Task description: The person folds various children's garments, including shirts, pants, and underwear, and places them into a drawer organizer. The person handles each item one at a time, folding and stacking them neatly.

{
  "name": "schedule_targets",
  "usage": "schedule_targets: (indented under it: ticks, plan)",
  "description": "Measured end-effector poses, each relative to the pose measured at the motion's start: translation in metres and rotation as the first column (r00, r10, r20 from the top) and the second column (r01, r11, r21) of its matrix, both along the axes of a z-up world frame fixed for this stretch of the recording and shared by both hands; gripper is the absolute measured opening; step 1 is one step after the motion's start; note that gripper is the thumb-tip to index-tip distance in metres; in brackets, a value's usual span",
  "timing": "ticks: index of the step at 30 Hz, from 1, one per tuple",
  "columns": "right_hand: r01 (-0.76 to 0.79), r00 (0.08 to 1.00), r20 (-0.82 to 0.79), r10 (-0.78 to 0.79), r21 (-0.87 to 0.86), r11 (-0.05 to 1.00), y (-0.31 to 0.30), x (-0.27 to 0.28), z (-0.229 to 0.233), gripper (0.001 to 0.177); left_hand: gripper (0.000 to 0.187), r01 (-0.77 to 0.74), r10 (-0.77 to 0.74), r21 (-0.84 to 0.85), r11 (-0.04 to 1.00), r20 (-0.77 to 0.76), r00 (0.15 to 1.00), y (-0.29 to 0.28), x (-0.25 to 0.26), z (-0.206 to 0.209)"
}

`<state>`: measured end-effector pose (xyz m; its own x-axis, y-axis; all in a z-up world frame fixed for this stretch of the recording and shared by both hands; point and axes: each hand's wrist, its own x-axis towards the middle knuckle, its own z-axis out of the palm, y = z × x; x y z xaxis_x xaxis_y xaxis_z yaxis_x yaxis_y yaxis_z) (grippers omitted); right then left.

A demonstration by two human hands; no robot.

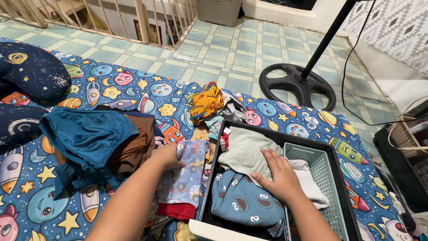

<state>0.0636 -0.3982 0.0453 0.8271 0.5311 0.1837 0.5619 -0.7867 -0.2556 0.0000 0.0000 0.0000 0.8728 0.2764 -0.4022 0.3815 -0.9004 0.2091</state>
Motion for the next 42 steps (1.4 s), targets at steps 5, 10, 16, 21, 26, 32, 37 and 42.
schedule_targets:
  ticks: [5, 10, 16, 21, 26, 32, 37, 42]
  plan:
    - [0.008, 0.999, 0.039, -0.007, -0.007, 1.0, 0.001, -0.001, -0.002, 0.088, 0.049, -0.07, 0.222, -0.496, 0.865, 0.254, 0.941, 0.018, 0.027, -0.001]
    - [0.084, 0.996, 0.005, -0.084, -0.083, 0.993, 0.003, -0.003, 0.001, 0.091, 0.048, 0.096, 0.316, -0.664, 0.742, 0.472, 0.823, 0.021, 0.065, 0.066]
    - [0.163, 0.986, 0.083, -0.147, -0.237, 0.958, 0.005, -0.013, 0.018, 0.092, 0.057, 0.374, 0.328, -0.787, 0.491, 0.565, 0.758, -0.038, 0.057, 0.187]
    - [0.128, 0.946, -0.288, 0.15, 0.756, 0.642, 0.009, -0.008, 0.062, 0.099, 0.053, 0.397, 0.159, -0.839, 0.371, 0.479, 0.863, -0.11, 0.023, 0.255]
    - [0.42, 0.543, -0.642, 0.541, 0.766, 0.488, -0.038, -0.018, 0.125, 0.082, 0.048, 0.348, 0.038, -0.926, -0.145, 0.346, 0.937, -0.165, 0.007, 0.279]
    - [0.205, 0.843, -0.399, 0.36, 0.858, 0.47, -0.081, -0.059, 0.162, 0.052, 0.043, 0.017, 0.091, -0.977, -0.212, -0.003, 0.996, -0.196, 0.026, 0.254]
    - [0.114, 0.931, -0.215, 0.294, 0.939, 0.325, -0.094, -0.071, 0.18, 0.058, 0.059, 0.071, 0.123, -0.876, 0.478, 0.147, 0.981, -0.24, 0.032, 0.212]
    - [0.121, 0.98, -0.175, 0.094, 0.902, 0.413, -0.11, -0.055, 0.181, 0.02, 0.099, 0.199, 0.029, -0.963, 0.184, 0.207, 0.978, -0.26, 0.041, 0.21]
